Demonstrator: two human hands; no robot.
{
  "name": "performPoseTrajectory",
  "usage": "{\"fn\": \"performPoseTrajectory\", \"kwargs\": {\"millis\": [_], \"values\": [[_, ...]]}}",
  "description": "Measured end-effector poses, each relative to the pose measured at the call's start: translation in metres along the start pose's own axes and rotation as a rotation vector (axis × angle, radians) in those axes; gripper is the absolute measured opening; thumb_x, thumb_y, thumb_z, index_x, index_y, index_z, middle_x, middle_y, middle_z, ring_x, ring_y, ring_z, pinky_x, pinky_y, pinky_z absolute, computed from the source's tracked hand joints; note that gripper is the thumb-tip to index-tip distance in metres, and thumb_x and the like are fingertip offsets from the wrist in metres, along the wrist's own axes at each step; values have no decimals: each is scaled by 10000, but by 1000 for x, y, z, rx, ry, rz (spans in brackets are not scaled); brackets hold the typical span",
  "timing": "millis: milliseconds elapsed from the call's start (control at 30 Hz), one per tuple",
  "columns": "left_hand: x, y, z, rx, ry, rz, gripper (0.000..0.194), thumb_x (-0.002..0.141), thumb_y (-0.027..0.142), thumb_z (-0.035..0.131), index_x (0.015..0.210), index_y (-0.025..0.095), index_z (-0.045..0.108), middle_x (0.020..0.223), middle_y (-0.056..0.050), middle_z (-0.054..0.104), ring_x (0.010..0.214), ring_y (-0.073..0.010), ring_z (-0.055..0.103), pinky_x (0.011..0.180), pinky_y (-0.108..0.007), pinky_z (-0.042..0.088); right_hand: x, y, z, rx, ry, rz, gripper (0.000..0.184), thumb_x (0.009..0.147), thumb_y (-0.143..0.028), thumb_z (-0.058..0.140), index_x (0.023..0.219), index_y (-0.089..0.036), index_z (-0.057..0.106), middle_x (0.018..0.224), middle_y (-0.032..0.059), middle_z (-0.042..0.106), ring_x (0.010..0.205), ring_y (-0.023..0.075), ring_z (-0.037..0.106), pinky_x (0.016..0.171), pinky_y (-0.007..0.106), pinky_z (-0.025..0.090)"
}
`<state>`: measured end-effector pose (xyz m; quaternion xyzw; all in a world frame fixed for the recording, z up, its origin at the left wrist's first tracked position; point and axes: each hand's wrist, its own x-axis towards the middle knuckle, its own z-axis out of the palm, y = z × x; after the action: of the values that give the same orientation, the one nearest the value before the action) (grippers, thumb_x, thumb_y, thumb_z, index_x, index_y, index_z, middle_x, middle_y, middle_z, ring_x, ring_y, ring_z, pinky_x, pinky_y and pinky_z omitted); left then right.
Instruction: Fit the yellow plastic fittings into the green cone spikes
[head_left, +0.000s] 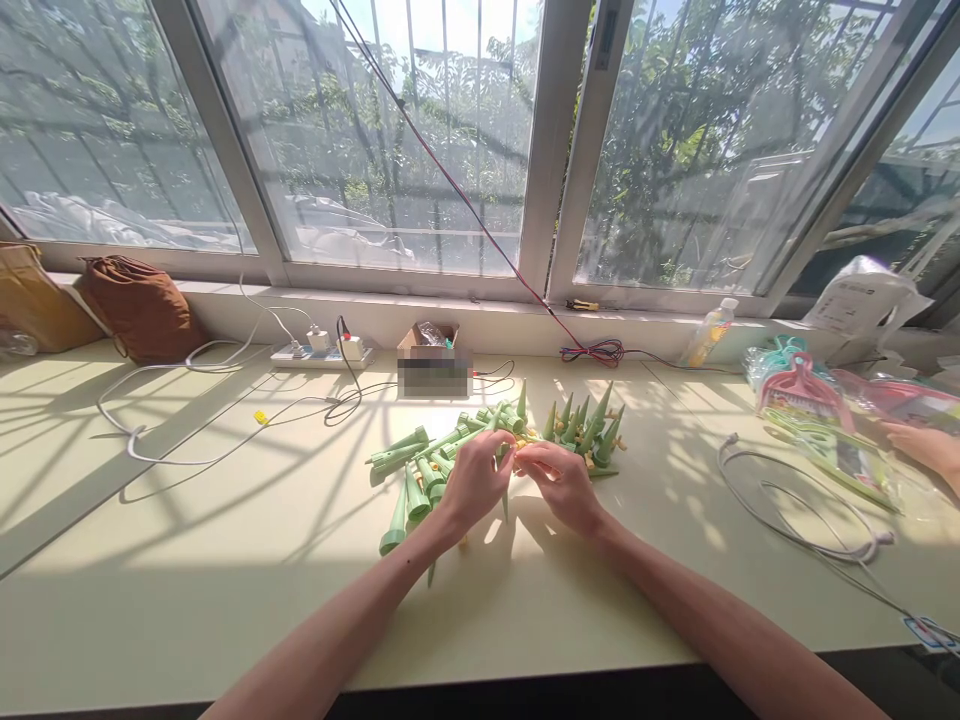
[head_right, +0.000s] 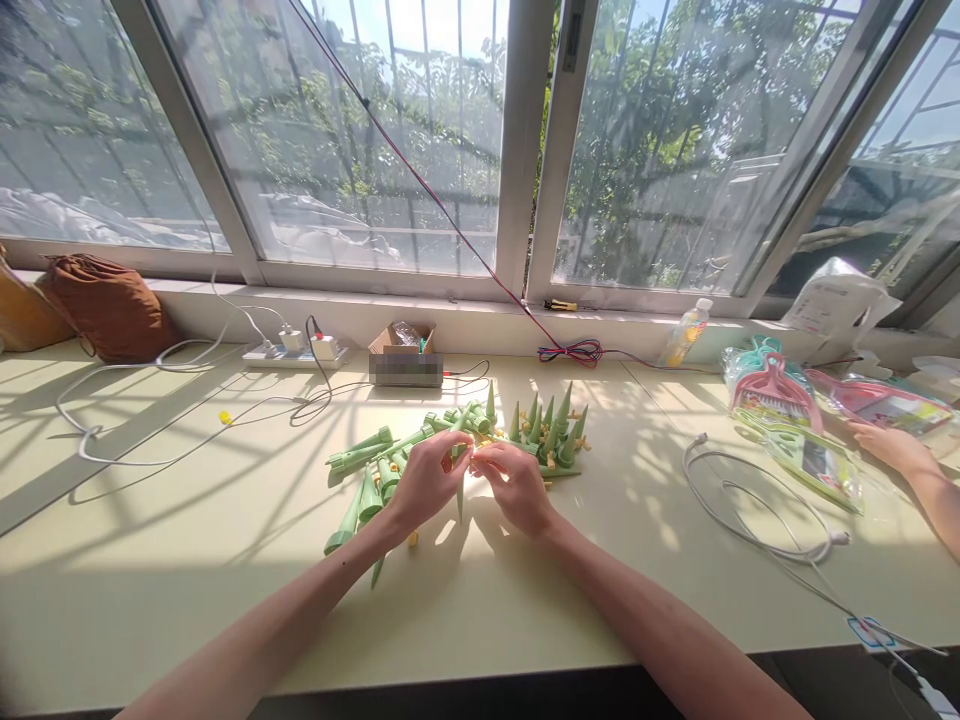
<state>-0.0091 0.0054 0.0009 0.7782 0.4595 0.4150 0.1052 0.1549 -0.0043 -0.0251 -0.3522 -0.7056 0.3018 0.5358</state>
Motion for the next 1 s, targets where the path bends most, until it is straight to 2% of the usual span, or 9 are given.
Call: {"fn": "performPoseTrajectory", "kwargs": {"millis": [267,467,633,867,1000], "values": [[-1,-1,1,-26,-10,-13,141,887,178,575,967,169,690,871,-39,714,563,-107,536,552,-238,424,0,5,2,72,13,34,105,904,-268,620,926,-185,681,827,45,698,683,180,698,681,323,588],[0,-1,2,-33,-28,6,156,895,175,556,978,154,686,880,-46,715,548,-98,513,544,-235,421,0,4,3,37,3,74,143,926,-307,585,896,-187,656,744,22,663,606,167,678,564,288,572],[0,2,1,-42,-45,6,150,896,149,544,955,144,682,868,-51,711,568,-104,528,556,-235,422,-1,5,2,-7,-14,106,198,954,-339,545,882,-186,649,677,9,644,557,160,659,545,276,549],[-1,0,1,-43,-67,-1,159,920,161,525,969,146,676,874,-52,702,664,-132,586,621,-252,450,-1,0,3,-44,-28,140,281,978,-383,499,831,-184,634,704,12,631,521,143,631,500,256,510],[0,-1,1,-28,-60,0,171,927,153,509,976,146,673,887,-55,698,688,-140,593,627,-256,451,-1,-5,2,-68,-40,112,212,960,-352,537,892,-185,648,738,14,636,551,141,625,536,258,514]]}}
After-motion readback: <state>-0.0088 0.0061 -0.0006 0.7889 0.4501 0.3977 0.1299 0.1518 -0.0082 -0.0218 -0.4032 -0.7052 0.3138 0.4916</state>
